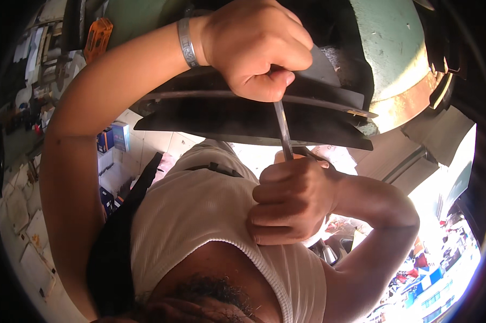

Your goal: The person uses a screwdriver and a wrench to work on a green industrial machine, loosening and tightening parts around a metal blade mechanism.

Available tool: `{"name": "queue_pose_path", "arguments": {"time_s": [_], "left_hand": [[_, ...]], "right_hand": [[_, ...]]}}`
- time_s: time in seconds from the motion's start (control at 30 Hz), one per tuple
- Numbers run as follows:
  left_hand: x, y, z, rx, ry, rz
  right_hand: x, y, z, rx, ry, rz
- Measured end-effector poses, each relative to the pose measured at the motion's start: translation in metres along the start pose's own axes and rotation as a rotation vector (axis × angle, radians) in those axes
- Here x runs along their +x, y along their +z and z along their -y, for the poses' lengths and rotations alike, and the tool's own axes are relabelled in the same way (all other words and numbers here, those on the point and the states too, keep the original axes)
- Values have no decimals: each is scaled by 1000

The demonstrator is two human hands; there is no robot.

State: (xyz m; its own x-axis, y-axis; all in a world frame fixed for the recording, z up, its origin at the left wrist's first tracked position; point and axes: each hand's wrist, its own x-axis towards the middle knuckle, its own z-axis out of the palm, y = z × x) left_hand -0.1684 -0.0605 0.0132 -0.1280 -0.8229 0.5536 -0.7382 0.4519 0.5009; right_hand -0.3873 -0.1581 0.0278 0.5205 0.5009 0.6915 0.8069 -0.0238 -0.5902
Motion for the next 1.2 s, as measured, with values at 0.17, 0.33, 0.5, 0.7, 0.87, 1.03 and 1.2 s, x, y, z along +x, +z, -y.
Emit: {"name": "queue_pose_path", "arguments": {"time_s": [0.17,0.33,0.5,0.7,0.87,1.03,1.2], "left_hand": [[23,2,10,-66,125,18],[8,-7,6,-22,134,0],[19,1,13,-23,224,-60],[24,0,13,12,248,-47],[14,5,17,-68,210,-99],[19,5,21,-118,353,-54],[23,11,30,-219,436,-28]], "right_hand": [[4,-5,13,-55,105,-77],[1,9,-1,96,18,-136],[-6,8,-4,132,-38,-151],[-7,11,-2,102,-17,-185],[-2,18,-4,67,13,-224],[10,35,-1,9,65,-276],[25,52,-4,-57,95,-307]]}}
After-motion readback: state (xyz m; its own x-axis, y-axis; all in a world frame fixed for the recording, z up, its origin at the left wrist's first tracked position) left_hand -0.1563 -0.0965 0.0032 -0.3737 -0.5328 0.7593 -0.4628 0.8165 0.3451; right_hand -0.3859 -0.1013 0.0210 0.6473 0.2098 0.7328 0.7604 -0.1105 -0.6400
